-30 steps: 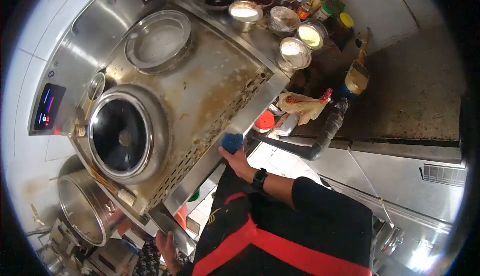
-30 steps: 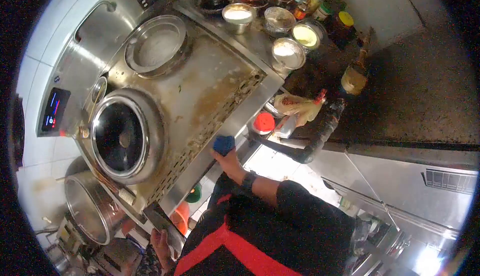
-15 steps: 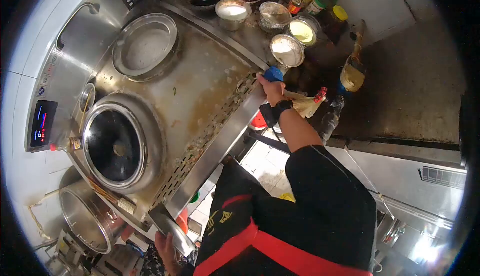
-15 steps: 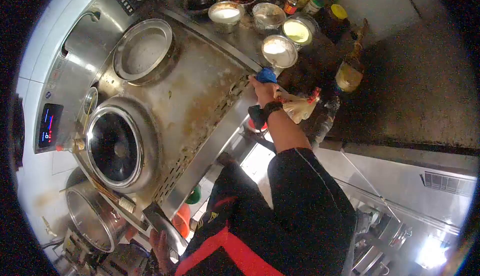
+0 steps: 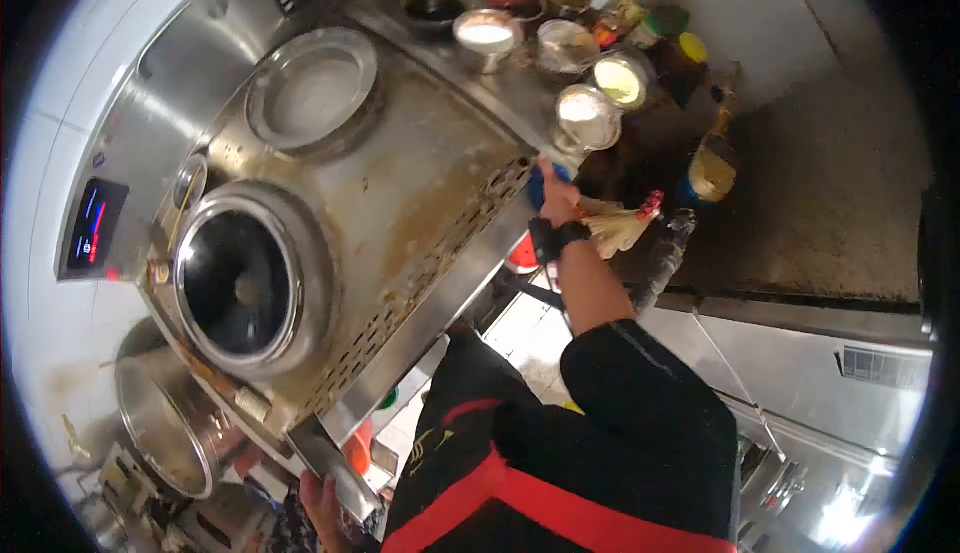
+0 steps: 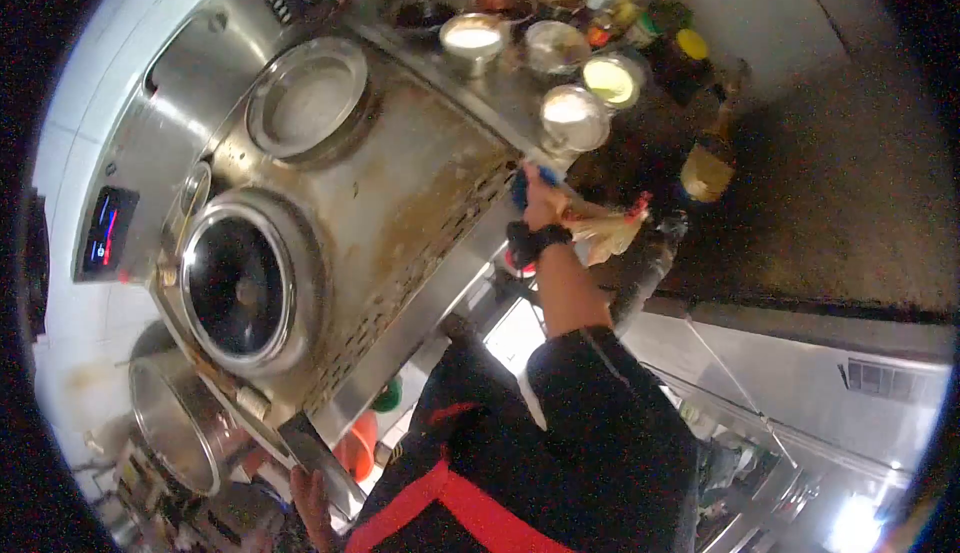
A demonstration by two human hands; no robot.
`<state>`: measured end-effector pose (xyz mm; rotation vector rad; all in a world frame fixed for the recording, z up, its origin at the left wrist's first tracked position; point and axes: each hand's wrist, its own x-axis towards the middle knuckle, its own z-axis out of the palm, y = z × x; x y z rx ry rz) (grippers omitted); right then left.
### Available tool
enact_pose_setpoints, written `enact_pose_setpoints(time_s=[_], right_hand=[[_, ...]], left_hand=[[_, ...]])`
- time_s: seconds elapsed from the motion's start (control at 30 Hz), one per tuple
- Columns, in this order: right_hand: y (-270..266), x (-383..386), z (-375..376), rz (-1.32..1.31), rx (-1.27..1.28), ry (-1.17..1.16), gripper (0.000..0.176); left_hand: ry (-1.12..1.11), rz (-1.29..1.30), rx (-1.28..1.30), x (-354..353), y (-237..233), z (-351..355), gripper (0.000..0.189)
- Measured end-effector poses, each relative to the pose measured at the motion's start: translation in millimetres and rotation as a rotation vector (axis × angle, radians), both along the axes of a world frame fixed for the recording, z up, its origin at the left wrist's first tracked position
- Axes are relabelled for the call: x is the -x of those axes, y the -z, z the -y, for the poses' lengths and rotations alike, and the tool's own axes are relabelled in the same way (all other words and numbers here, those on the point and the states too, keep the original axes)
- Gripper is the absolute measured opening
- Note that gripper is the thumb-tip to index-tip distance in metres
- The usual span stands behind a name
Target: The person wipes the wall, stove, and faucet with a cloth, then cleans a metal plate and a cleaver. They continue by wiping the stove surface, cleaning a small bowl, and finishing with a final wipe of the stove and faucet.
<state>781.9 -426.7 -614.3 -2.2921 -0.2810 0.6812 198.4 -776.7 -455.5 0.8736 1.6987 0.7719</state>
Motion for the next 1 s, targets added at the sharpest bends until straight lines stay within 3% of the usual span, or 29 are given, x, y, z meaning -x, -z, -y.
enact_pose_setpoints(time_s=[0.03,0.07,0.1,0.13,0.2,0.27,0.3,0.33,0.4,0.53,0.6,0.63,0.7,0.8,0.83,0.93,0.97,1.0], right_hand=[[-16.7,3.0,-5.6,-0.130,0.046,0.168,0.062],[7.0,-5.8,-4.2,-0.174,-0.290,0.150,0.065],[43.0,-28.8,-16.4,-0.015,-0.160,0.166,0.064],[1.7,-14.4,-9.7,-0.057,-0.129,0.135,0.068],[43.2,-36.9,-17.6,0.124,-0.091,0.135,0.070],[-4.0,-4.6,-1.4,-0.002,-0.151,0.120,0.075],[-48.8,21.9,4.7,-0.234,0.047,0.162,0.077],[-45.9,46.4,21.4,-0.237,0.055,0.158,0.077],[-42.5,91.4,51.6,-0.240,-0.208,0.031,0.073],[-56.4,201.0,123.1,-0.234,-0.234,-0.215,0.060],[-64.8,275.3,154.3,-0.257,-0.063,-0.108,0.061],[-39.8,309.1,171.1,-0.182,-0.026,-0.030,0.062],[-22.3,371.3,213.0,-0.277,-0.001,-0.182,0.079],[-24.5,491.4,276.9,-0.501,-0.106,-0.149,0.099],[-11.1,534.3,295.8,-0.412,0.125,-0.173,0.090],[-31.6,613.1,344.7,-0.783,0.214,-0.204,0.088],[-35.2,627.5,358.1,-0.921,0.128,-0.287,0.089],[-42.5,638.6,363.0,-0.695,0.292,-0.432,0.083]], left_hand=[[-0.020,-0.015,0.020,-6.5,-10.3,1.1,0.025],[-0.025,-0.047,0.056,-19.6,-20.6,-10.9,0.024],[-0.029,-0.074,0.089,-25.6,-26.0,-14.5,0.024],[-0.041,-0.080,0.102,-21.8,-20.7,-5.0,0.024],[-0.146,0.120,0.010,-10.5,0.3,12.8,0.034],[-0.075,0.115,0.024,-5.4,-6.8,14.4,0.041],[-0.057,0.054,0.038,-8.8,-15.0,14.6,0.041],[-0.037,-0.003,0.043,-8.2,-18.6,17.6,0.040],[-0.132,0.063,0.049,2.2,-14.5,29.4,0.037],[-0.099,0.113,-0.017,29.3,-14.0,52.0,0.032],[-0.085,0.112,-0.047,45.8,-4.0,67.8,0.031],[-0.088,0.140,-0.051,54.5,1.3,76.8,0.032],[-0.094,0.177,-0.059,67.1,6.9,94.1,0.033],[-0.033,0.098,-0.085,78.9,9.1,118.2,0.033],[-0.058,0.114,-0.055,80.9,7.8,126.0,0.034],[-0.139,0.117,-0.052,86.3,-4.4,145.7,0.033],[-0.177,0.101,-0.072,91.1,-11.9,151.5,0.033],[-0.179,0.101,-0.079,95.2,-22.2,155.2,0.033]])
